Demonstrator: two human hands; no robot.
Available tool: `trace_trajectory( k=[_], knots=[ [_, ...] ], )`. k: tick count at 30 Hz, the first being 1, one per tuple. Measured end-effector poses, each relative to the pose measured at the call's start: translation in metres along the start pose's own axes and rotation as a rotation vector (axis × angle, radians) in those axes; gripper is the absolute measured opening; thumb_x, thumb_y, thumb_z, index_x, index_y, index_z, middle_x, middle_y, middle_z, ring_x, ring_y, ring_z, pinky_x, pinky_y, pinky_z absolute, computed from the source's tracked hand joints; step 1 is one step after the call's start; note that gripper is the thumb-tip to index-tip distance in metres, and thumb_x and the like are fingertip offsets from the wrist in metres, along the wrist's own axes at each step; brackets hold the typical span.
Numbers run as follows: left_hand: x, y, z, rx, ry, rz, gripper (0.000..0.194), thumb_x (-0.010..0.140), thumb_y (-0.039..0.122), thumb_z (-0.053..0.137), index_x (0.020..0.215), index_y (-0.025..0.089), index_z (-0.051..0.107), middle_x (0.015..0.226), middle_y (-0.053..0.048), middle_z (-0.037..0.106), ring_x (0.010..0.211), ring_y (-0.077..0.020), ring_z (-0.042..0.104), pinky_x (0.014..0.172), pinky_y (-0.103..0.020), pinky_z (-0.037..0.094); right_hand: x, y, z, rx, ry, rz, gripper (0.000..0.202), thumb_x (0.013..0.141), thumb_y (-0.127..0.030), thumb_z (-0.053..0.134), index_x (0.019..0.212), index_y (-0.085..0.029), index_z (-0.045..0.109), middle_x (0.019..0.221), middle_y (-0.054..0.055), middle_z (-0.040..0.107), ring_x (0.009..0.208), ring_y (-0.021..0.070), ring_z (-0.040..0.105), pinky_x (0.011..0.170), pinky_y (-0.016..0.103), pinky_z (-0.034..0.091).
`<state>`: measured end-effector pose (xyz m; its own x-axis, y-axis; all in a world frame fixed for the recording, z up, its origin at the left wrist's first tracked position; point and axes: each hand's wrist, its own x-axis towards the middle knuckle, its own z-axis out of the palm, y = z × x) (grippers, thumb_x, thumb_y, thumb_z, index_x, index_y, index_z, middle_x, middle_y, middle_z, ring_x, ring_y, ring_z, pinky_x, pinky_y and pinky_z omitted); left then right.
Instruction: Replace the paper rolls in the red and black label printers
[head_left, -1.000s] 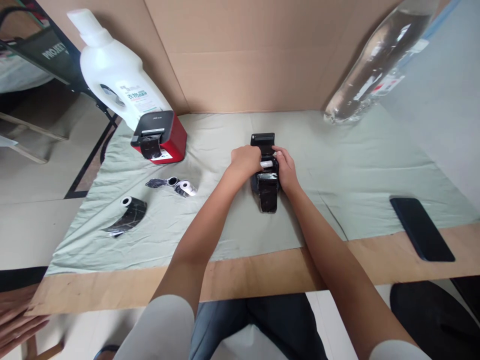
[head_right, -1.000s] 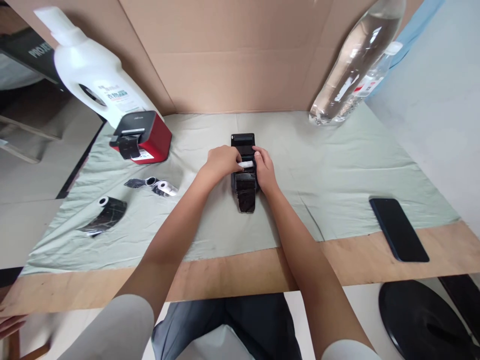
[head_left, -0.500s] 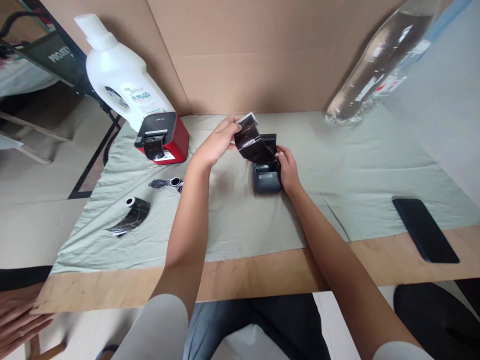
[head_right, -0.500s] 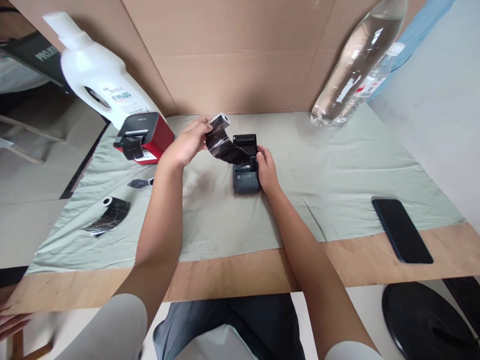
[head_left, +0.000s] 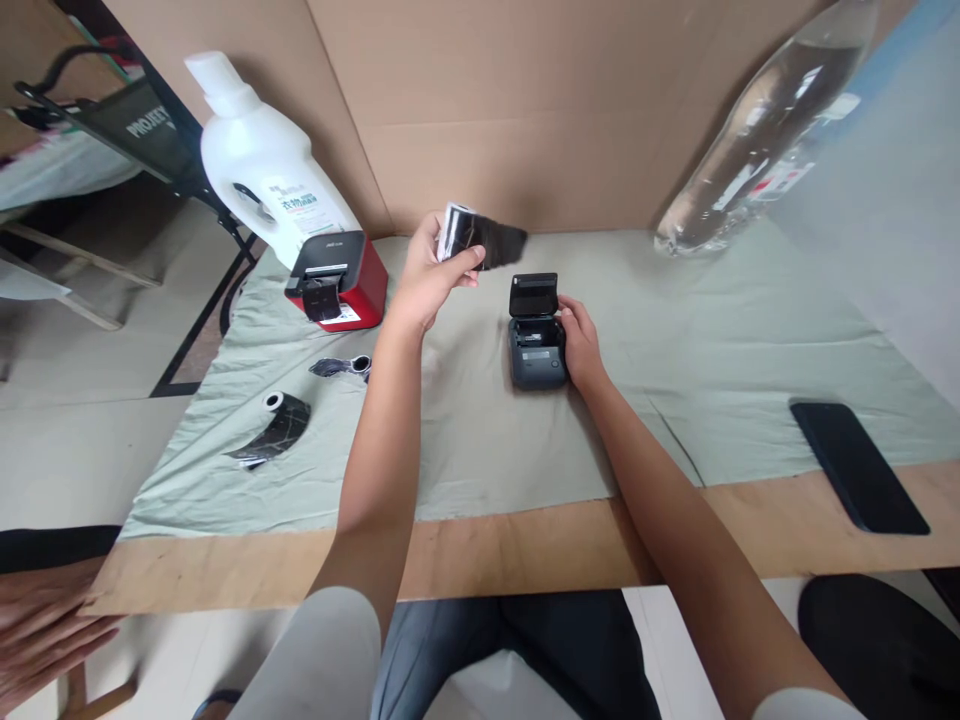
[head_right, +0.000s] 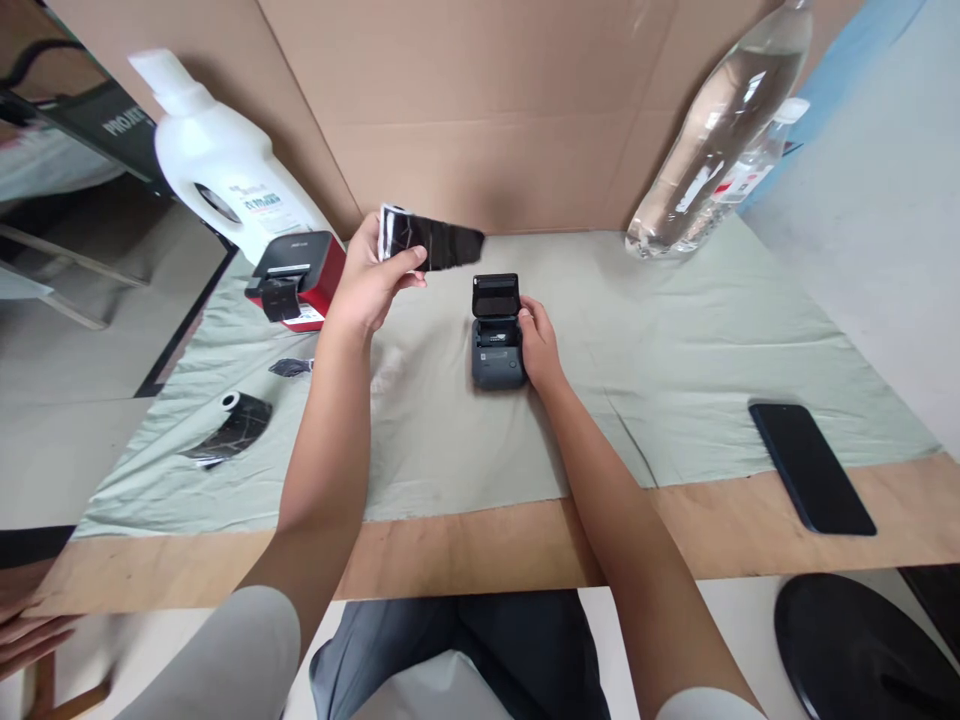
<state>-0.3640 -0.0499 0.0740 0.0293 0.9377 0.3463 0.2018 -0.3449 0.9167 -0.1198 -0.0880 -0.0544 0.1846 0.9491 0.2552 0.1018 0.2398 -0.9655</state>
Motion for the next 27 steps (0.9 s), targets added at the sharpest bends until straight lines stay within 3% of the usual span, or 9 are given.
trace_trajectory(
  k=[5,9,12,16,19,21,24,27],
  knots=[
    [0.001,0.002,-0.01,0.008,0.108,0.063,0.024,0.079,0.028,0.076,0.098,0.022,0.063,0.093,-0.003,0.067,0.093,-0.0191,0.068,0.08,-0.031,0.059,0.002,0.006,0.0,0.016,0.003,-0.008,0.051,0.095,-0.07,0.056,0.125,-0.031,0.069,0.136,0.007,0.07,0.129,0.0262,0.063,0.12,0.053,0.043],
    [-0.003,0.007,-0.017,0.003,0.168,0.06,0.024,0.081,0.029,0.074,0.099,0.026,0.06,0.091,-0.002,0.065,0.086,-0.0173,0.066,0.073,-0.029,0.057,0.004,0.011,0.001,0.023,0.014,-0.022,0.051,0.094,-0.07,0.057,0.124,-0.031,0.069,0.135,0.007,0.071,0.127,0.0264,0.064,0.12,0.054,0.044],
    [-0.02,0.016,-0.028,0.007,0.223,0.072,0.028,0.083,0.036,0.076,0.101,0.028,0.057,0.088,0.0,0.06,0.081,-0.016,0.064,0.069,-0.027,0.055,0.005,0.012,0.001,0.007,0.016,-0.033,0.049,0.095,-0.068,0.055,0.123,-0.03,0.069,0.134,0.007,0.071,0.125,0.0263,0.065,0.119,0.054,0.045],
    [-0.079,0.02,-0.07,0.149,0.231,0.077,0.036,0.077,0.046,0.083,0.089,0.024,0.057,0.082,0.001,0.056,0.082,-0.018,0.063,0.074,-0.03,0.056,0.006,0.012,0.002,0.009,0.028,-0.047,0.046,0.094,-0.069,0.057,0.119,-0.033,0.07,0.132,0.006,0.071,0.127,0.0271,0.063,0.119,0.054,0.044],
    [-0.147,0.013,-0.118,0.275,0.256,-0.051,0.038,0.079,0.054,0.078,0.081,0.022,0.058,0.075,0.002,0.053,0.074,-0.0177,0.059,0.071,-0.031,0.053,0.007,0.013,0.002,0.016,0.044,-0.048,0.045,0.093,-0.069,0.059,0.117,-0.032,0.07,0.13,0.006,0.072,0.126,0.028,0.064,0.119,0.055,0.044],
    [-0.194,0.005,-0.143,0.394,0.369,-0.144,0.037,0.075,0.052,0.08,0.084,0.023,0.059,0.075,0.003,0.054,0.071,-0.0169,0.057,0.067,-0.03,0.051,0.008,0.015,0.003,0.011,0.051,-0.057,0.044,0.094,-0.067,0.059,0.117,-0.032,0.071,0.128,0.006,0.072,0.123,0.0278,0.065,0.117,0.055,0.045],
    [-0.249,-0.007,-0.157,0.568,0.516,-0.286,0.042,0.07,0.046,0.084,0.096,0.024,0.06,0.085,0.002,0.061,0.072,-0.0177,0.059,0.065,-0.03,0.051,0.01,0.018,0.003,-0.004,0.051,-0.068,0.041,0.096,-0.063,0.057,0.118,-0.031,0.071,0.126,0.006,0.073,0.121,0.0272,0.067,0.116,0.054,0.047],
    [-0.274,-0.017,-0.151,0.646,0.476,-0.323,0.039,0.077,0.041,0.078,0.108,0.026,0.059,0.098,-0.001,0.066,0.081,-0.0205,0.065,0.073,-0.034,0.056,0.01,0.02,0.002,-0.027,0.05,-0.084,0.041,0.097,-0.062,0.056,0.118,-0.03,0.071,0.125,0.006,0.073,0.12,0.0268,0.067,0.115,0.053,0.048]
  ],
)
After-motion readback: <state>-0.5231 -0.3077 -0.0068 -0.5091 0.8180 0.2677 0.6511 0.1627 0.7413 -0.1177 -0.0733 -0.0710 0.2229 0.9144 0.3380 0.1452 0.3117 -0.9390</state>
